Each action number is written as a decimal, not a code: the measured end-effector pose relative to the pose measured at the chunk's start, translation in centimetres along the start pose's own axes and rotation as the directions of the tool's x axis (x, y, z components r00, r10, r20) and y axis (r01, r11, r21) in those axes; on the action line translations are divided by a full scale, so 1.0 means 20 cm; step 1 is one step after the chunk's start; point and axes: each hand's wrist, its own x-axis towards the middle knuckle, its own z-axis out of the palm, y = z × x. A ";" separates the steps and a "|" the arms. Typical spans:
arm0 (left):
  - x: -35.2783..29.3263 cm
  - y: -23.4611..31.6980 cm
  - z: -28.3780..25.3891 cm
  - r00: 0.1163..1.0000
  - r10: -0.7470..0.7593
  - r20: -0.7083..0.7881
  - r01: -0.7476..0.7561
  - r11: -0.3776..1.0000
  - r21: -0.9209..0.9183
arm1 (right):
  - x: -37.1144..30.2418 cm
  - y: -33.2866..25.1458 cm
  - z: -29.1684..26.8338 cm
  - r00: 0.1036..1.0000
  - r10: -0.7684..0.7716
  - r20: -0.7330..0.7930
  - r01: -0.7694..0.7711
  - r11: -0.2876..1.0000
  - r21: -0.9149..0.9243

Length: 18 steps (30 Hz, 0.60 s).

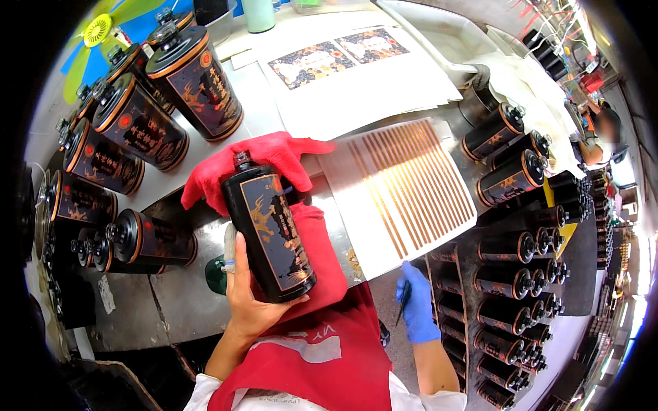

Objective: The person applies printed labels and copper-colored strips to black cylindrical bottles. They use a green tool to smooth the labels and a red cloth to wipe the surfaces, handling each bottle one at a time.

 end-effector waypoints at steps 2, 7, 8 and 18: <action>-0.01 -0.01 0.01 1.000 0.000 -0.004 0.000 1.000 0.002 | 0.07 0.02 0.03 0.997 -0.030 -0.066 0.030 1.000 0.004; 0.00 -0.02 -0.01 1.000 -0.004 0.028 0.004 1.000 0.004 | 0.10 0.01 0.09 0.988 -0.128 -0.087 0.125 0.991 -0.039; -0.01 -0.03 -0.01 1.000 -0.010 0.028 0.010 1.000 0.003 | 0.08 -0.01 0.08 0.990 -0.125 -0.066 0.122 0.992 -0.040; -0.04 -0.14 0.01 0.998 -0.015 0.054 0.022 0.993 -0.116 | -0.23 -0.24 0.01 0.980 0.026 0.200 -0.026 1.000 -0.002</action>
